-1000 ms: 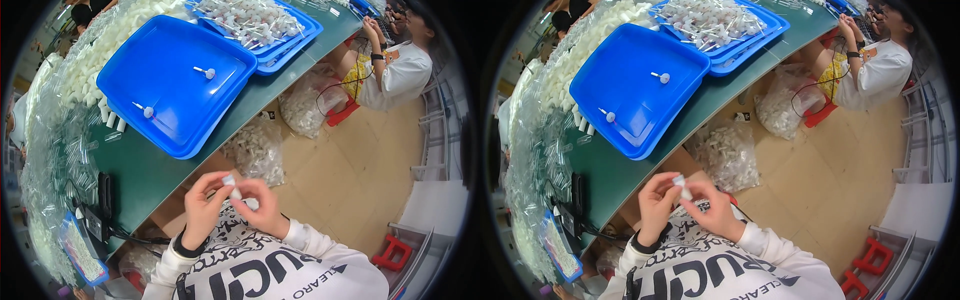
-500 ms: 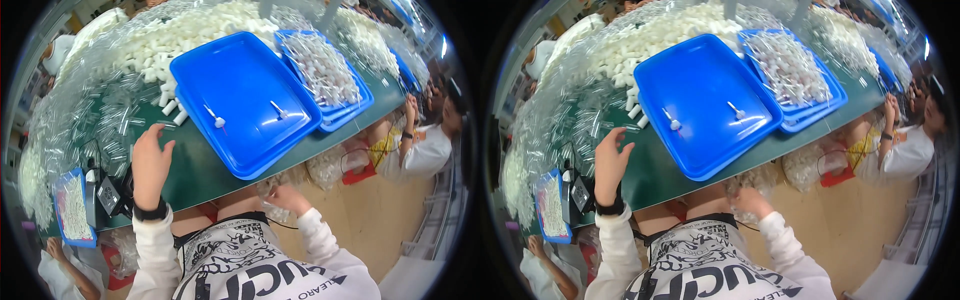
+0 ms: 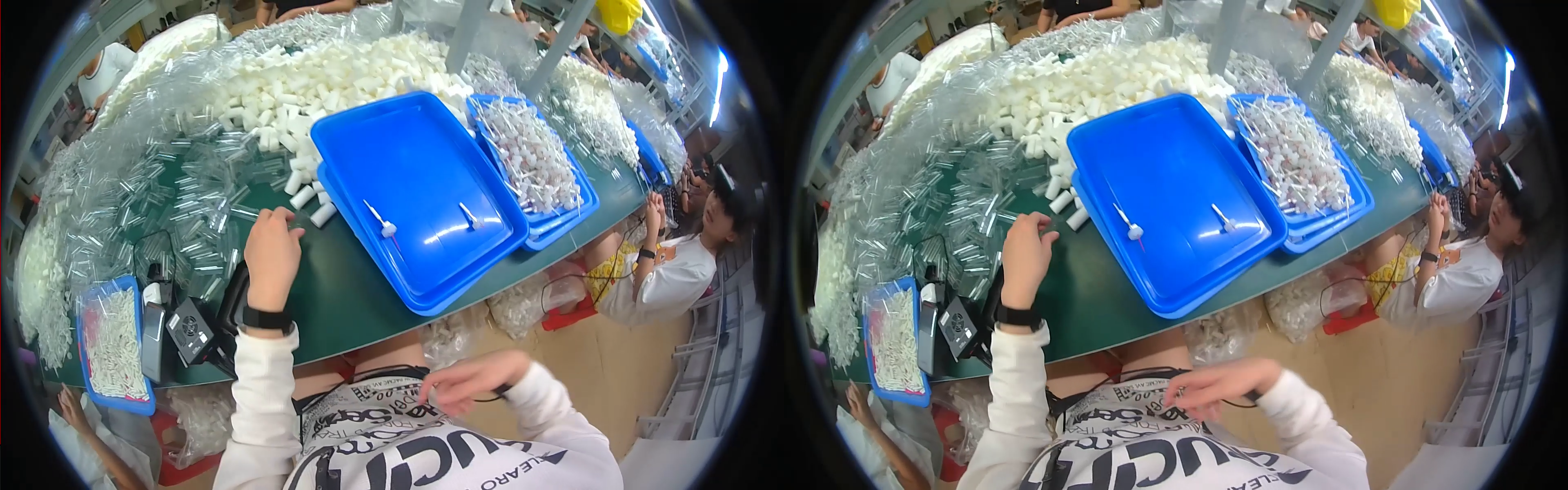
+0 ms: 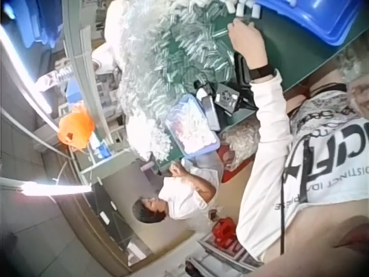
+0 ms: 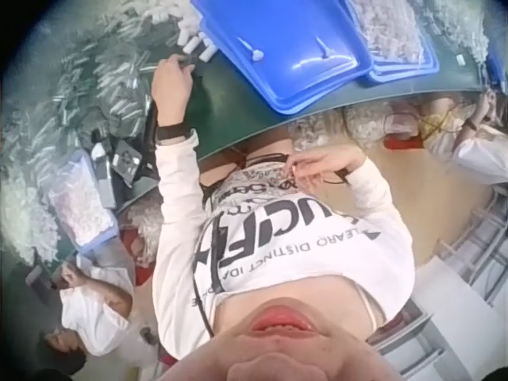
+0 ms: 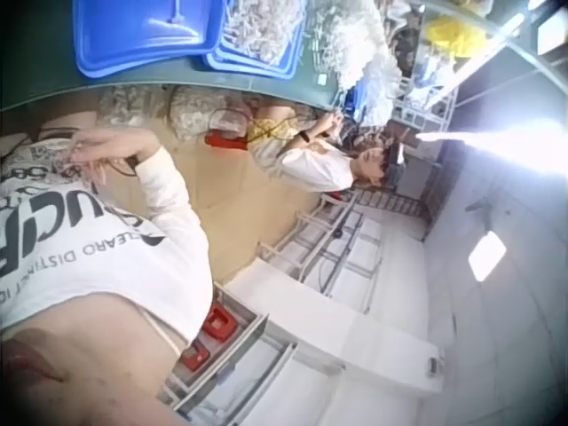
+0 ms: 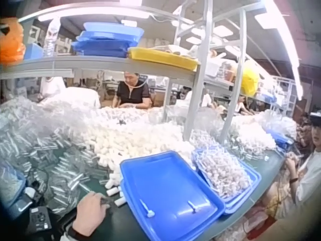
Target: The recorder is assembling small plastic spray nozzle components at a factory workbench.
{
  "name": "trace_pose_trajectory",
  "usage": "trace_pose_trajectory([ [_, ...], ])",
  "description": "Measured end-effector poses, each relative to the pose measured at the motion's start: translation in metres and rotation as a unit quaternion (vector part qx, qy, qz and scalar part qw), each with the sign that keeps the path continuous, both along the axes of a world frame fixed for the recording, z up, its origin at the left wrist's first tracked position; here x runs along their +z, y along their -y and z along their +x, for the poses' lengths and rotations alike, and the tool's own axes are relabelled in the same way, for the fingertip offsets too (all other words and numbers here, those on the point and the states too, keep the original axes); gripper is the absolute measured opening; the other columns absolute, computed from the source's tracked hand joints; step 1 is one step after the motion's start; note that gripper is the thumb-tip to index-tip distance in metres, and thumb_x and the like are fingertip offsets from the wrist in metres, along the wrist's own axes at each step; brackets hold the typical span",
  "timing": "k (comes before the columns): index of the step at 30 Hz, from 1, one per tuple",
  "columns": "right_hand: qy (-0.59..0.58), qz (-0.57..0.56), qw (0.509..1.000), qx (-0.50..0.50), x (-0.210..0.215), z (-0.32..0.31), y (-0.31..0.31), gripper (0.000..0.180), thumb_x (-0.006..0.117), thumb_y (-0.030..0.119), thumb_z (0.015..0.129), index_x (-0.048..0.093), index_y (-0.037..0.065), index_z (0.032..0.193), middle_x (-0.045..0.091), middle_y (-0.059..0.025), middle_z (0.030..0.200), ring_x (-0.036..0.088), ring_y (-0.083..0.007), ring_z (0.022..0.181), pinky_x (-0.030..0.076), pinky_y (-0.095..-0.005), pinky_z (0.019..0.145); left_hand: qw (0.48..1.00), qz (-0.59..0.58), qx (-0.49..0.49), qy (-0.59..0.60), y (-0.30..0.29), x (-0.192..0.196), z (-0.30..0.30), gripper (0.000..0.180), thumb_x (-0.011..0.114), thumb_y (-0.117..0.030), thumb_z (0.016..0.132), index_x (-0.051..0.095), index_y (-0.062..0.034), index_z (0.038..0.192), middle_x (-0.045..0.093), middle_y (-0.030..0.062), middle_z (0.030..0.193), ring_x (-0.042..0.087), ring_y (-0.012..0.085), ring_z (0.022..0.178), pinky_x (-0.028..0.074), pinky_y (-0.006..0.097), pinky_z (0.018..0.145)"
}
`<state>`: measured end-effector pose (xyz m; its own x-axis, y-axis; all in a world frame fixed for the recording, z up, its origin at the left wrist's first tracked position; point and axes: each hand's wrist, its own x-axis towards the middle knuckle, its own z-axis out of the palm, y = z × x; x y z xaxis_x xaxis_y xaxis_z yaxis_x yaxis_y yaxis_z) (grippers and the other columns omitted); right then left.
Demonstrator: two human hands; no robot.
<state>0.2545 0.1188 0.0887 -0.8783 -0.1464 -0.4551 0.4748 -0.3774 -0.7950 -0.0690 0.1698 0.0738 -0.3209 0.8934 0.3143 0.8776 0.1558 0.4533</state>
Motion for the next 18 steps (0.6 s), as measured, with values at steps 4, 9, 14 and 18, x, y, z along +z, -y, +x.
trace_pose_trajectory([
  [4,-0.024,0.417,0.884,-0.209,0.089,-0.024,-0.052,0.025,0.057,0.023,0.085,0.054,0.005,0.102,0.060,-0.0047,0.074,0.056,-0.0129,0.064,0.044,-0.0279,0.058,0.988,0.086,-0.058,0.116,0.024,0.045,0.016,0.020,0.063,-0.009,0.076,0.058,-0.0026,0.095,0.061,0.0120,0.086,0.059,0.0276,0.079,0.047,0.035,0.071],
  [9,0.010,0.777,0.607,-0.166,0.046,-0.089,-0.122,0.032,0.058,0.017,0.079,0.050,0.005,0.108,0.059,-0.0156,0.093,0.059,-0.0306,0.080,0.048,-0.0374,0.070,0.920,0.101,-0.140,0.352,0.057,0.075,0.042,0.018,0.058,-0.003,0.079,0.055,0.0001,0.097,0.062,0.0127,0.085,0.062,0.0219,0.074,0.048,0.031,0.067],
  [14,0.115,0.758,0.626,-0.143,0.034,-0.119,-0.125,0.030,0.056,0.012,0.075,0.050,0.005,0.104,0.058,-0.0157,0.092,0.058,-0.0335,0.083,0.047,-0.0406,0.073,0.979,0.044,-0.053,0.194,0.036,0.050,0.022,0.017,0.055,-0.003,0.077,0.051,0.0038,0.091,0.061,0.0158,0.083,0.060,0.0298,0.070,0.048,0.036,0.064],
  [18,0.140,0.774,0.594,-0.169,0.034,-0.110,-0.122,0.026,0.056,0.011,0.074,0.052,0.004,0.099,0.058,-0.0162,0.090,0.058,-0.0336,0.083,0.047,-0.0406,0.072,0.998,-0.017,-0.002,0.055,-0.019,0.001,0.014,0.025,0.054,-0.009,0.072,0.048,0.0076,0.090,0.059,0.0210,0.083,0.057,0.0400,0.075,0.047,0.047,0.068],
])
